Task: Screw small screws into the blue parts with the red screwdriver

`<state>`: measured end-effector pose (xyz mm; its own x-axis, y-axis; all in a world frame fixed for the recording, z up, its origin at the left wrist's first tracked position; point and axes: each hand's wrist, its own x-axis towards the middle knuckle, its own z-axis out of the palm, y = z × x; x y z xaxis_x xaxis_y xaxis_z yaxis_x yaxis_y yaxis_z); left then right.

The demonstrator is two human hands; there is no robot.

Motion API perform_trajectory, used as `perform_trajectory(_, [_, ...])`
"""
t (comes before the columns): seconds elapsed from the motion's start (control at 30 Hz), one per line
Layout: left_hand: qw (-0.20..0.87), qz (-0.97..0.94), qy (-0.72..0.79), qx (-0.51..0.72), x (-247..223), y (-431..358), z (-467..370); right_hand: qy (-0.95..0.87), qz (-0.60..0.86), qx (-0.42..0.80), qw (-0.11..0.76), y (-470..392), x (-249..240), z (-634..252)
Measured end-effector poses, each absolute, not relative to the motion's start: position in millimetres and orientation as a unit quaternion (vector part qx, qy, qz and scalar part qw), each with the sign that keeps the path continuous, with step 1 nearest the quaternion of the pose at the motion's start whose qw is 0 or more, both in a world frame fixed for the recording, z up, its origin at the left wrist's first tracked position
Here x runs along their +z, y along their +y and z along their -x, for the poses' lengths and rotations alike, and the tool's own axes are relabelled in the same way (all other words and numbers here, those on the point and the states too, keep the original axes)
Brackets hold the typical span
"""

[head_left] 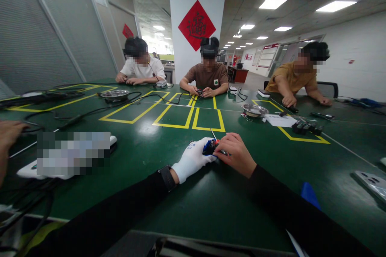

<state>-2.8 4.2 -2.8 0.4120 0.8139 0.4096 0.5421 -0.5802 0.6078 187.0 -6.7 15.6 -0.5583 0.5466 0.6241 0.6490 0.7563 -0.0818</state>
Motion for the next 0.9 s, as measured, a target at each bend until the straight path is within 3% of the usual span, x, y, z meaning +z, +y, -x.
perform_trajectory(0.13, [0.227,-0.803,0.414,0.364,-2.2,0.3,1.5,-0.822,0.413,-0.003,0.392,0.0,13.8,-195.0])
perform_trajectory(0.27, [0.288,-0.785,0.422,0.349,-0.3,-2.7,-0.1,-0.838,0.434,0.066,0.325,7.5,8.6,-202.8])
perform_trajectory(0.43, [0.254,-0.807,0.388,0.366,0.7,-1.3,0.5,-0.868,0.416,0.091,0.256,11.7,-1.3,-205.7])
perform_trajectory(0.77, [0.255,-0.806,0.386,0.371,-1.4,-1.2,-0.1,-0.886,0.423,0.057,0.181,3.7,7.5,-205.1])
perform_trajectory(0.9, [0.298,-0.785,0.337,0.426,4.0,-5.1,-1.2,-0.897,0.415,0.017,0.15,0.8,9.6,-202.4])
